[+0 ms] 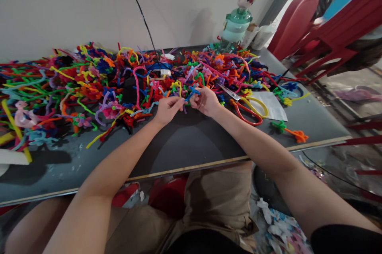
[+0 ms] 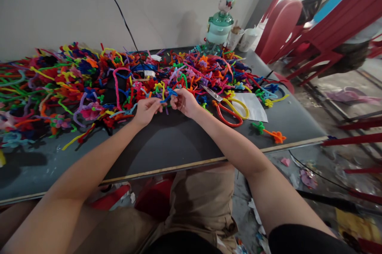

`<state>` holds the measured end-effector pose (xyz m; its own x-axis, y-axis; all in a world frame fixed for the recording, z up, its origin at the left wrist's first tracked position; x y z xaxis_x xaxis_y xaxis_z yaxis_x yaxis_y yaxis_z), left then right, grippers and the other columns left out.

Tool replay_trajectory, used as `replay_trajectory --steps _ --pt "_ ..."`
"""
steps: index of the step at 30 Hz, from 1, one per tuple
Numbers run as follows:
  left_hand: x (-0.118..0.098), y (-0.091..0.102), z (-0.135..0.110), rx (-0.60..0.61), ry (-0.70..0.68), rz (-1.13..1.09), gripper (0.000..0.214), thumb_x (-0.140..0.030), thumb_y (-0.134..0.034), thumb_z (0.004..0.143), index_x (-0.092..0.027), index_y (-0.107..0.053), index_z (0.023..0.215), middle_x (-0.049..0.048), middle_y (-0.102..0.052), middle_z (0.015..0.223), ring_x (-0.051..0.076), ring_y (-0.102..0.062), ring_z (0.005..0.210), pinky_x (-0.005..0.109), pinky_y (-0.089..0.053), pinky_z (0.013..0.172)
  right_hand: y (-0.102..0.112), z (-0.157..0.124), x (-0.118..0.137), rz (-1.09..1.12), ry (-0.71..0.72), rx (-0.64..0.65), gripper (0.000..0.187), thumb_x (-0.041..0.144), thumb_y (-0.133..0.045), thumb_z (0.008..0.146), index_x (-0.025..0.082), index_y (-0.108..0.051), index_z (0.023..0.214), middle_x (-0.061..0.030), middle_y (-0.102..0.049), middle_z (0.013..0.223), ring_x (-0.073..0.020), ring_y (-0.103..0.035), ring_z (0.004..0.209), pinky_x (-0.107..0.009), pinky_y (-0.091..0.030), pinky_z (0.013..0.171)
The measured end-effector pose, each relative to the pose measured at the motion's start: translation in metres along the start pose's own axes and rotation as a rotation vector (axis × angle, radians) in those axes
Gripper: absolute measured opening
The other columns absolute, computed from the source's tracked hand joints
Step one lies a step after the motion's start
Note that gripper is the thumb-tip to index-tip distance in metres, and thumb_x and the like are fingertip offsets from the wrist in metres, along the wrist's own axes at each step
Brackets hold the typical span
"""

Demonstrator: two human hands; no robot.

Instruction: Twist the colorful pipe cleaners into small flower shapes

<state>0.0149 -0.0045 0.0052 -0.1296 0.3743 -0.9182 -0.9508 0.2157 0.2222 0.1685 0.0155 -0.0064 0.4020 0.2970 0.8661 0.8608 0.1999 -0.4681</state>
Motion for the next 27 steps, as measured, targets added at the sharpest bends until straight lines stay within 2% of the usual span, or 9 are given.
replay_trajectory --steps 3,8,10,13,16,20,23,25,27 --pt "-0.006 -0.006 -0.009 0.036 0.009 0.054 0.056 -0.067 -0.058 0.081 -0.017 -0.065 0.056 0.0022 -0.059 0.052 0.01 -0.049 0.049 0.025 -0.038 0.049 -0.001 0.0 -0.001 -0.007 -0.017 0.022 0.019 0.034 -0.051 0.072 0.023 -0.037 0.066 0.0054 -0.037 0.053 -0.0097 -0.043 0.045 -0.022 -0.04 0.046" --pt "-0.004 -0.012 -0.013 0.099 0.093 -0.148 0.063 -0.072 -0.051 0.082 -0.015 -0.065 0.058 0.0042 -0.061 0.054 0.007 -0.044 0.042 0.022 -0.033 0.04 0.0 0.0 -0.001 -0.11 0.052 0.106 0.015 0.032 -0.052 0.065 0.023 -0.04 0.063 0.0058 -0.037 0.049 -0.0101 -0.045 0.044 -0.022 -0.037 0.04" --pt "-0.001 -0.014 -0.011 0.124 0.128 -0.164 0.058 -0.069 -0.059 0.079 -0.015 -0.065 0.059 0.0039 -0.062 0.054 0.006 -0.044 0.041 0.021 -0.033 0.039 0.002 0.001 0.0 -0.152 0.094 0.123 0.015 0.032 -0.054 0.063 0.022 -0.042 0.062 0.0057 -0.04 0.049 -0.01 -0.045 0.043 -0.022 -0.038 0.039" --pt "0.002 -0.017 -0.01 0.15 0.187 -0.146 0.042 -0.056 -0.072 0.073 -0.014 -0.071 0.076 0.0022 -0.065 0.058 0.007 -0.048 0.043 0.02 -0.04 0.042 0.005 0.004 0.0 -0.174 0.142 0.095 0.016 0.034 -0.056 0.064 0.021 -0.047 0.063 0.0052 -0.044 0.05 -0.0088 -0.045 0.042 -0.021 -0.039 0.038" --pt "0.005 -0.018 -0.008 0.09 0.176 -0.122 0.035 -0.047 -0.075 0.072 -0.015 -0.072 0.086 0.0039 -0.07 0.069 0.009 -0.057 0.051 0.022 -0.049 0.05 0.008 0.006 0.0 -0.186 0.177 0.047 0.02 0.037 -0.06 0.065 0.02 -0.05 0.064 0.0043 -0.05 0.052 -0.0083 -0.046 0.042 -0.021 -0.039 0.037" --pt "0.007 -0.011 -0.005 -0.029 0.139 -0.066 0.031 -0.048 -0.067 0.08 -0.017 -0.07 0.081 0.0046 -0.072 0.074 0.011 -0.06 0.054 0.022 -0.047 0.05 0.006 0.005 0.003 -0.222 0.23 0.068 0.031 0.049 -0.065 0.07 0.019 -0.059 0.074 0.0025 -0.057 0.056 -0.0096 -0.052 0.045 -0.02 -0.039 0.036" --pt "0.006 -0.006 -0.005 -0.078 0.078 0.088 0.03 -0.046 -0.063 0.085 -0.018 -0.071 0.076 0.0034 -0.071 0.068 0.012 -0.06 0.054 0.024 -0.048 0.053 0.001 0.0 0.005 -0.385 0.332 0.127 0.038 0.051 -0.075 0.066 0.018 -0.064 0.083 0.0009 -0.064 0.068 -0.0091 -0.057 0.052 -0.019 -0.043 0.041" --pt "0.003 -0.003 -0.006 -0.123 0.021 0.221 0.026 -0.041 -0.063 0.086 -0.018 -0.073 0.079 0.0037 -0.071 0.069 0.014 -0.063 0.06 0.026 -0.05 0.06 -0.002 -0.003 0.006 -0.493 0.428 0.094 0.037 0.046 -0.081 0.063 0.018 -0.067 0.081 -0.0005 -0.067 0.076 -0.0089 -0.059 0.059 -0.019 -0.046 0.047" --pt "0.001 -0.001 -0.008 -0.166 -0.013 0.3 0.02 -0.036 -0.064 0.086 -0.018 -0.074 0.088 0.0044 -0.073 0.074 0.016 -0.066 0.067 0.028 -0.051 0.066 -0.002 -0.005 0.006 -0.543 0.476 0.028 0.033 0.044 -0.082 0.064 0.018 -0.067 0.077 -0.0003 -0.067 0.074 -0.0082 -0.057 0.058 -0.02 -0.047 0.049"
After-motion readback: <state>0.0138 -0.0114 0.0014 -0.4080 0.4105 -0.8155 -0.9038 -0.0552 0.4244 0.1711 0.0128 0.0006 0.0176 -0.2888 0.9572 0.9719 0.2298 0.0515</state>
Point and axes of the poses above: each hand's wrist, its own z-axis towards the middle knuckle, its own y-axis out of the back of the hand, x = y × z, the point moved 3 cm from there along z, towards the middle knuckle
